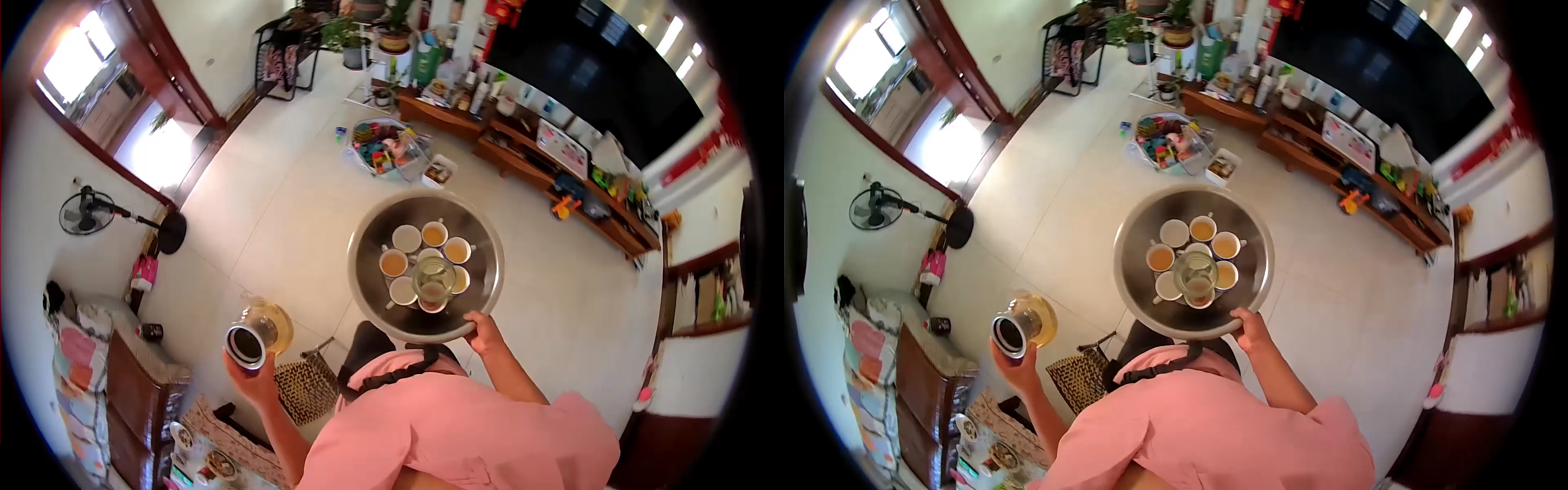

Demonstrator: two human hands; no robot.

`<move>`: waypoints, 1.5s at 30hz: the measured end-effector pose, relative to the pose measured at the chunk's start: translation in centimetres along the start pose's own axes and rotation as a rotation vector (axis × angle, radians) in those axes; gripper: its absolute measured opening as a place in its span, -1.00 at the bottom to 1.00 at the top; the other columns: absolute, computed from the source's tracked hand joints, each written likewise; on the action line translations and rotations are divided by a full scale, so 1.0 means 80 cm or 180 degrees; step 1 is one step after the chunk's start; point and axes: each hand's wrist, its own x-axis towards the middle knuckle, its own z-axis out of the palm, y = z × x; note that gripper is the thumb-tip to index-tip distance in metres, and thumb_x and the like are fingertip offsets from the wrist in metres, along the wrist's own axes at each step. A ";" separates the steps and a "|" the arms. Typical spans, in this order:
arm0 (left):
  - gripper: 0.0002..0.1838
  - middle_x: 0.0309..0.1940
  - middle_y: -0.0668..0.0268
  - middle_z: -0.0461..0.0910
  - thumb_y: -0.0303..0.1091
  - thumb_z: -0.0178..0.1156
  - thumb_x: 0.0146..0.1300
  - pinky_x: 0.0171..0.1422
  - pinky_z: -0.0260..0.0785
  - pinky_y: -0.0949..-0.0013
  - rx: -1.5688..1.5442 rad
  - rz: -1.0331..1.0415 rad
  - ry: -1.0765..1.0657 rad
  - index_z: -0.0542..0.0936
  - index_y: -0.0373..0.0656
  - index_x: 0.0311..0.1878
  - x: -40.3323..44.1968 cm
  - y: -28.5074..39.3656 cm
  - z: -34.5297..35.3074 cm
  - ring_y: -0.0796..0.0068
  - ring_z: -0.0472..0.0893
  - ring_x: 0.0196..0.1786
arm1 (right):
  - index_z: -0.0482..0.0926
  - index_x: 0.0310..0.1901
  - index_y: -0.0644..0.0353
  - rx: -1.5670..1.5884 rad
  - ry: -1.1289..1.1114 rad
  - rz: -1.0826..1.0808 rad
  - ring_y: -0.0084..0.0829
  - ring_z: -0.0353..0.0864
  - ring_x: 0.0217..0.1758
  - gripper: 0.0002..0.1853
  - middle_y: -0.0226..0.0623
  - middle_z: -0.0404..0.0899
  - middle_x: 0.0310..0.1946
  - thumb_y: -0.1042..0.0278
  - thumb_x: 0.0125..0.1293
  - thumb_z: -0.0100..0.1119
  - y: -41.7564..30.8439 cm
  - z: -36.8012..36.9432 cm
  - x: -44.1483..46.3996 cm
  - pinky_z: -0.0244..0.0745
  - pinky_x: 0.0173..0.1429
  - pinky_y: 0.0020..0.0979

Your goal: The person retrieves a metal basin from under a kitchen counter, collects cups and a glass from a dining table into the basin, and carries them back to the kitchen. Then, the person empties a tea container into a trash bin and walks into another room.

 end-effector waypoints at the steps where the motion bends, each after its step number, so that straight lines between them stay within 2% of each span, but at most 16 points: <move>1: -0.13 0.14 0.15 0.29 -0.67 0.33 -0.28 0.19 0.24 0.34 0.0168 -0.0069 0.0107 0.19 -0.31 0.22 0.014 0.001 0.009 0.35 0.36 0.14 | 0.40 -0.34 0.29 -0.0047 -0.0070 0.0033 -0.39 0.47 -0.38 -0.84 -0.30 0.43 -0.43 0.56 -0.02 0.09 -0.013 0.028 0.027 0.47 -0.24 -0.33; 6: -0.19 0.09 0.18 0.33 -0.72 0.27 -0.23 0.17 0.25 0.37 0.0241 -0.0186 0.0256 0.21 -0.29 0.21 0.125 -0.039 0.050 0.38 0.38 0.10 | 0.42 -0.36 0.27 -0.0269 -0.0366 0.0232 -0.40 0.48 -0.38 -0.87 -0.31 0.45 -0.44 0.55 0.00 0.08 -0.020 0.148 0.170 0.47 -0.25 -0.35; 8: -0.19 0.09 0.19 0.33 -0.72 0.27 -0.22 0.17 0.24 0.38 0.0179 -0.0245 0.0207 0.21 -0.30 0.21 0.186 -0.042 0.076 0.40 0.38 0.09 | 0.40 -0.47 0.20 -0.0344 -0.0183 0.0320 -0.45 0.42 -0.43 -0.95 -0.37 0.39 -0.51 0.54 0.00 0.05 -0.019 0.225 0.196 0.43 -0.28 -0.39; 11: -0.19 0.09 0.18 0.33 -0.69 0.29 -0.20 0.17 0.24 0.37 0.0156 -0.0252 0.0312 0.20 -0.31 0.22 0.278 -0.063 0.095 0.39 0.38 0.09 | 0.41 -0.46 0.19 -0.0182 -0.0285 0.0358 -0.43 0.44 -0.40 -0.96 -0.35 0.42 -0.47 0.53 0.01 0.04 -0.033 0.347 0.212 0.45 -0.25 -0.36; 12: -0.19 0.09 0.18 0.33 -0.69 0.29 -0.20 0.17 0.24 0.37 0.0134 -0.0247 0.0311 0.20 -0.31 0.22 0.311 -0.067 0.107 0.39 0.38 0.09 | 0.42 -0.43 0.19 -0.0277 -0.0365 0.0445 -0.40 0.45 -0.35 -0.96 -0.33 0.43 -0.44 0.52 0.03 0.03 -0.041 0.384 0.223 0.45 -0.16 -0.32; 14: -0.20 0.10 0.17 0.32 -0.68 0.28 -0.19 0.17 0.24 0.36 0.0367 -0.0171 0.0446 0.19 -0.33 0.21 0.371 -0.069 0.118 0.37 0.37 0.10 | 0.43 -0.41 0.21 -0.0194 -0.0401 0.0401 -0.40 0.45 -0.42 -0.90 -0.34 0.43 -0.47 0.50 -0.01 0.10 -0.021 0.409 0.283 0.46 -0.30 -0.33; 16: -0.20 0.13 0.14 0.30 -0.69 0.27 -0.18 0.18 0.25 0.35 0.0340 -0.0028 0.0363 0.18 -0.34 0.22 0.437 -0.078 0.132 0.35 0.36 0.12 | 0.44 -0.41 0.22 -0.0362 -0.0519 0.0406 -0.40 0.47 -0.41 -0.91 -0.34 0.43 -0.49 0.50 0.00 0.11 -0.013 0.460 0.322 0.46 -0.31 -0.32; 18: -0.19 0.15 0.13 0.29 -0.71 0.26 -0.19 0.19 0.24 0.34 0.0393 -0.0075 0.0541 0.17 -0.34 0.23 0.497 -0.084 0.151 0.33 0.36 0.13 | 0.44 -0.42 0.23 -0.0356 -0.0381 0.0460 -0.41 0.46 -0.43 -0.92 -0.34 0.43 -0.50 0.51 0.00 0.11 -0.014 0.526 0.352 0.46 -0.31 -0.32; 23: -0.23 0.12 0.11 0.33 -0.72 0.19 -0.16 0.16 0.28 0.35 0.1009 -0.0257 0.0918 0.19 -0.32 0.23 0.632 -0.104 0.192 0.32 0.38 0.11 | 0.47 -0.38 0.28 -0.0658 -0.0792 0.0433 -0.38 0.51 -0.44 -0.90 -0.28 0.47 -0.51 0.55 0.00 0.10 -0.009 0.690 0.448 0.51 -0.28 -0.33; 28: -0.14 0.16 0.11 0.28 -0.72 0.23 -0.27 0.22 0.22 0.26 0.0732 -0.0127 0.1148 0.16 -0.33 0.24 0.755 -0.142 0.177 0.27 0.35 0.15 | 0.47 -0.42 0.24 -0.0961 -0.0911 0.0566 -0.43 0.48 -0.47 -0.92 -0.33 0.45 -0.54 0.54 -0.02 0.11 0.014 0.878 0.521 0.44 -0.37 -0.37; 30: -0.12 0.15 0.14 0.29 -0.71 0.25 -0.29 0.21 0.21 0.29 0.1109 -0.0056 0.1250 0.15 -0.32 0.24 0.801 -0.156 0.162 0.30 0.33 0.15 | 0.48 -0.45 0.25 -0.1259 -0.0897 0.0623 -0.43 0.48 -0.47 -0.94 -0.33 0.45 -0.54 0.53 -0.03 0.12 0.031 0.965 0.556 0.44 -0.37 -0.37; 33: -0.09 0.13 0.19 0.30 -0.66 0.33 -0.33 0.22 0.18 0.35 0.0384 -0.0308 0.1637 0.18 -0.30 0.23 0.881 -0.166 0.165 0.38 0.33 0.14 | 0.48 -0.48 0.23 -0.1412 -0.1106 0.0843 -0.43 0.47 -0.46 -0.97 -0.33 0.45 -0.53 0.53 -0.03 0.11 0.054 1.097 0.591 0.44 -0.34 -0.38; 34: -0.09 0.10 0.22 0.31 -0.61 0.38 -0.34 0.20 0.19 0.36 0.0793 -0.0362 0.1715 0.20 -0.31 0.21 0.891 -0.170 0.173 0.40 0.34 0.12 | 0.48 -0.49 0.23 -0.1425 -0.1171 0.0922 -0.43 0.47 -0.47 -0.97 -0.34 0.44 -0.54 0.53 -0.02 0.10 0.047 1.118 0.609 0.44 -0.33 -0.39; 38: -0.10 0.07 0.23 0.33 -0.58 0.41 -0.34 0.18 0.22 0.37 0.0756 -0.0140 0.1625 0.21 -0.29 0.20 1.020 -0.214 0.164 0.40 0.37 0.10 | 0.45 -0.49 0.22 -0.1515 -0.1328 0.0934 -0.45 0.43 -0.45 -0.97 -0.38 0.40 -0.54 0.56 0.00 0.08 0.104 1.265 0.657 0.42 -0.31 -0.35; 39: -0.09 0.09 0.22 0.32 -0.59 0.40 -0.33 0.18 0.23 0.36 0.0425 -0.0425 0.1684 0.20 -0.29 0.21 1.050 -0.216 0.165 0.40 0.37 0.10 | 0.45 -0.48 0.24 -0.1459 -0.1342 0.0984 -0.45 0.45 -0.42 -0.97 -0.36 0.42 -0.52 0.57 0.00 0.07 0.116 1.292 0.665 0.42 -0.27 -0.36; 45: -0.09 0.12 0.22 0.30 -0.68 0.32 -0.33 0.19 0.23 0.37 0.0428 -0.0386 0.1504 0.18 -0.29 0.23 1.269 -0.234 0.150 0.41 0.36 0.12 | 0.45 -0.46 0.23 -0.1571 -0.1411 0.0972 -0.45 0.44 -0.41 -0.97 -0.33 0.45 -0.50 0.54 0.00 0.07 0.168 1.487 0.699 0.43 -0.24 -0.40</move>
